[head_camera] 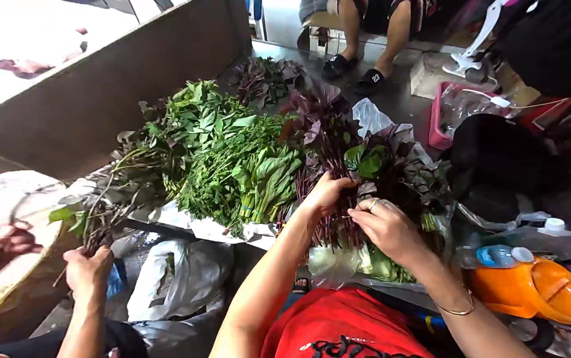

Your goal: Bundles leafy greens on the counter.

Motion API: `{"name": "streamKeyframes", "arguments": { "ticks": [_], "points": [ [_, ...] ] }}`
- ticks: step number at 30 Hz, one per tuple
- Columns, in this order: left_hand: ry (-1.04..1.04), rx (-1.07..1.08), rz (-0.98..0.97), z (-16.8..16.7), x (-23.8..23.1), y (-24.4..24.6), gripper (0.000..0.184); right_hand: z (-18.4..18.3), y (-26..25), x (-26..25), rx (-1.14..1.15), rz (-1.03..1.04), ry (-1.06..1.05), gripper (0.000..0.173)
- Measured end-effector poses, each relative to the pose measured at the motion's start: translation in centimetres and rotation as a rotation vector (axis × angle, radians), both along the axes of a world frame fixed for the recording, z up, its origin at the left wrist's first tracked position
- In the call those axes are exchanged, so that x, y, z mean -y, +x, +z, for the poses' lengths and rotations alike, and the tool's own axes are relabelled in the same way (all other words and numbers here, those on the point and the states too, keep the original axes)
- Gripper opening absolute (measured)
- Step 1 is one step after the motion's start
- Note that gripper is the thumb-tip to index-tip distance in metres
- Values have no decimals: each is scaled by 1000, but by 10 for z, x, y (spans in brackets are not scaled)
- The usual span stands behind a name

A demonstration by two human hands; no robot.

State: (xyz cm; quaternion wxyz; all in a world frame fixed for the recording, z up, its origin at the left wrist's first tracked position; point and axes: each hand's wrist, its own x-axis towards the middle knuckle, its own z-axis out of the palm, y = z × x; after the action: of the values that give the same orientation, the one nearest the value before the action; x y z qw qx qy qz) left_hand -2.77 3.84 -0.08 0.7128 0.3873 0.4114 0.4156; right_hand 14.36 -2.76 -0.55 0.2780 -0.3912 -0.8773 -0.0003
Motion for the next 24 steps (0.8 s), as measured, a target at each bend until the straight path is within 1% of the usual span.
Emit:
{"name": "streamKeyframes", "arguments": {
  "ticks": [2,4,6,8,10,12,14,16,19,21,24],
  "points": [
    [15,-30,3,1,-1,4,25,-5,1,-5,82,51,85,16],
    [49,-62,-23,0,-4,8,27,-6,2,-11,94,68,48,19],
    [63,-79,-54,-2,-7,11,31,0,5,-16,-27,92,-152,20],
    [69,-90,-50,-4,-12,16,34,8,10,-20,-196,176,-342,20],
    [66,-125,-40,-8,-16,19,39,14,9,-16,-295,303,-448,20],
    [46,-169,-32,-11,-20,19,44,14,5,-6,-317,380,-495,18],
    [19,-191,-17,-8,-22,13,43,6,9,4,-258,311,-420,16],
    [-54,-191,32,9,-20,8,38,-6,22,10,-172,177,-320,17],
    [-129,-139,125,23,-20,2,30,-28,40,19,-173,43,-231,19],
    [-132,-104,176,21,-24,4,31,-33,31,32,-250,0,-177,20],
    [-109,-76,221,7,-33,12,33,-31,-3,56,-330,-18,-130,19]
  ]
}}
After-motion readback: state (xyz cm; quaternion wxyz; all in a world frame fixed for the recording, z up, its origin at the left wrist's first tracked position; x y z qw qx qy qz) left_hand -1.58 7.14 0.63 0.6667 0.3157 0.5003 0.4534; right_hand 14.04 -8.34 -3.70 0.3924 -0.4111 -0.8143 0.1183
